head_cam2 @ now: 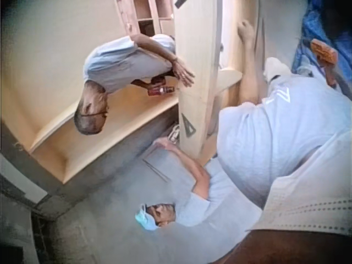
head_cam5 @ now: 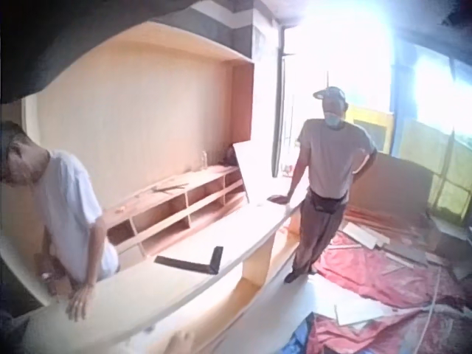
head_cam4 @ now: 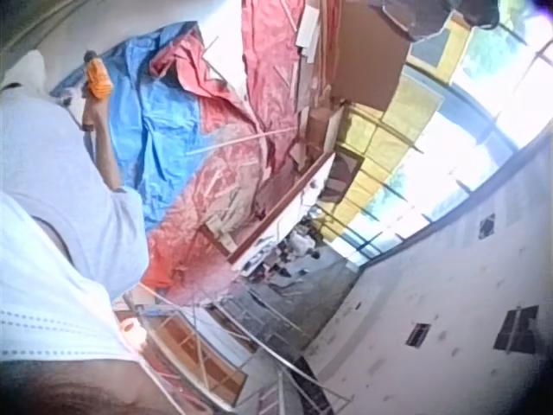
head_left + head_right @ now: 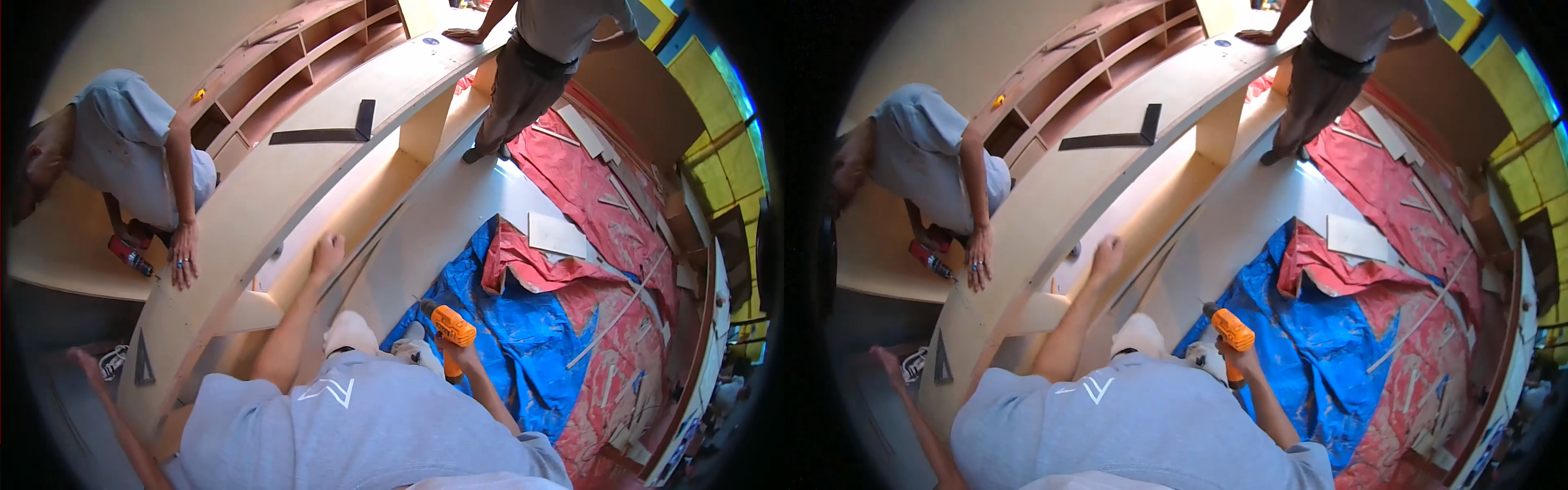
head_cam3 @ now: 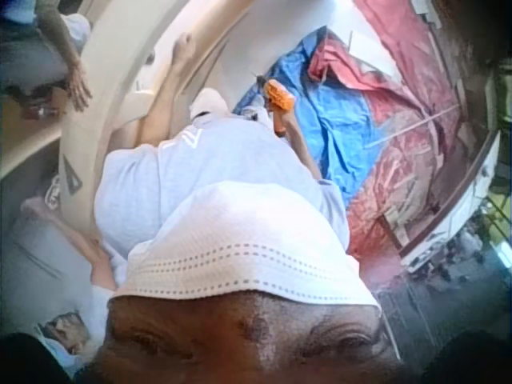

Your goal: The person retrieves screws from a box and fastens wooden frame panels together using a power drill.

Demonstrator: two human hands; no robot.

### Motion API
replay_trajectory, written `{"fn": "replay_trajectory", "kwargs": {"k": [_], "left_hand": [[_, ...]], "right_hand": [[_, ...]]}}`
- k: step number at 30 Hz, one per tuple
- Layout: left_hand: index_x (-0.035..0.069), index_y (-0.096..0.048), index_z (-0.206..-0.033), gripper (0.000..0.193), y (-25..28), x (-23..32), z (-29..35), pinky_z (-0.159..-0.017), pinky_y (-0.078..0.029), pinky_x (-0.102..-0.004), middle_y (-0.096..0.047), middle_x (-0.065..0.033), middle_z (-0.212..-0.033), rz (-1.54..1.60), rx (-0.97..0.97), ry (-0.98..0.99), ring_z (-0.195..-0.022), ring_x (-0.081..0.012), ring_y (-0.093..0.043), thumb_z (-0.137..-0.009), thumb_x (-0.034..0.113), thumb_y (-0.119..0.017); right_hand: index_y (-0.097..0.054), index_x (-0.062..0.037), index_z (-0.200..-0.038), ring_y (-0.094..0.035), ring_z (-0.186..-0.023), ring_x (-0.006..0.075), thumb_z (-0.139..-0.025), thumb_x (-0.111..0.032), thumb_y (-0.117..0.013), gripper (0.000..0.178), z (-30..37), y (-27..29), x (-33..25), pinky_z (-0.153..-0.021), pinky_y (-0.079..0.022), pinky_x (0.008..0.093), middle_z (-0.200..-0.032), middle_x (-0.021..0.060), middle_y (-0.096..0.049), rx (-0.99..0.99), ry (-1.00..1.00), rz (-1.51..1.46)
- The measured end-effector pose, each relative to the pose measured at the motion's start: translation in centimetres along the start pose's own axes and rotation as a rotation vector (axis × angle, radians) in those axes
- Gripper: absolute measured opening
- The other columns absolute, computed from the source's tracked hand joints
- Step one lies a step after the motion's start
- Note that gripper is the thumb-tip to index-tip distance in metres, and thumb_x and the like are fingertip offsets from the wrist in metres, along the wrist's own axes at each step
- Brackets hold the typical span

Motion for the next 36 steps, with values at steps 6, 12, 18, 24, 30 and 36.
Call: {"fn": "replay_trajectory", "kwargs": {"k": [6,12,18,24,30,36], "left_hand": [[0.005,-0.053,-0.112,0.049,3.9,10.4,-10.4,-0.074,-0.048,-0.0408,-0.063,-0.0202,-0.093,-0.087,0.239,-0.226,-0.087,-0.0337,-0.061,-0.078,0.039,-0.063],[0.001,-0.055,-0.104,0.055,-1.1,14.8,-22.5,-0.084,-0.045,-0.0436,-0.056,-0.0201,-0.105,-0.288,0.045,-0.144,-0.099,-0.0332,-0.055,-0.075,0.047,-0.063],[-0.001,-0.051,-0.111,0.045,-4.1,11.4,-25.5,-0.079,-0.042,-0.0435,-0.052,-0.0196,-0.11,-0.346,0.147,-0.029,-0.101,-0.0293,-0.052,-0.076,0.027,-0.058],[-0.005,-0.05,-0.109,0.046,-3.2,12.8,-25.4,-0.078,-0.043,-0.0427,-0.052,-0.0218,-0.107,-0.411,0.077,-0.004,-0.1,-0.0299,-0.053,-0.073,0.023,-0.059],[-0.006,-0.058,-0.093,0.043,-5.1,13.8,-24.6,-0.079,-0.047,-0.0417,-0.057,-0.0215,-0.098,-0.377,0.175,0.016,-0.095,-0.0314,-0.057,-0.066,0.026,-0.065],[-0.001,-0.059,-0.065,0.035,-2.2,24.6,-12.8,-0.058,-0.049,-0.0425,-0.058,-0.0204,-0.064,-0.121,0.21,-0.205,-0.063,-0.0322,-0.062,-0.063,0.033,-0.067]], "right_hand": [[-0.056,-0.0064,-0.09,-0.057,-0.062,0.0127,-0.071,0.001,-0.062,0.02,-4.2,4.9,-1.4,-0.05,-0.048,0.0272,-0.075,0.0006,-0.056,0.096,-0.006,-0.025],[-0.057,-0.0051,-0.092,-0.058,-0.066,0.0156,-0.073,-0.003,-0.062,0.02,-9.5,8.3,-2.3,-0.054,-0.048,0.03,-0.079,0.0038,-0.058,0.142,-0.187,0.223],[-0.057,-0.0044,-0.094,-0.059,-0.067,0.0156,-0.073,-0.004,-0.063,0.022,-16.0,6.5,-6.2,-0.055,-0.048,0.0299,-0.081,0.0043,-0.058,-0.015,-0.245,0.388],[-0.057,-0.0036,-0.095,-0.059,-0.068,0.0156,-0.073,-0.005,-0.064,0.024,-20.5,6.0,-8.8,-0.056,-0.049,0.0299,-0.082,0.0048,-0.059,-0.166,-0.21,0.456],[-0.057,-0.0029,-0.097,-0.059,-0.069,0.0156,-0.073,-0.006,-0.065,0.026,-21.4,8.7,-9.6,-0.057,-0.049,0.0299,-0.084,0.0054,-0.059,-0.252,-0.134,0.422],[-0.057,-0.0022,-0.099,-0.059,-0.07,0.0155,-0.073,-0.006,-0.066,0.028,-19.3,15.3,-11.9,-0.058,-0.049,0.0298,-0.085,0.0059,-0.06,-0.252,0.009,0.327]]}}
Point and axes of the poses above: each hand's wrist, its own z-axis away from the middle knuckle, its own y-axis out of the back of the hand, x = y × z, the point moved 7 cm from there along -z, towards the middle knuckle
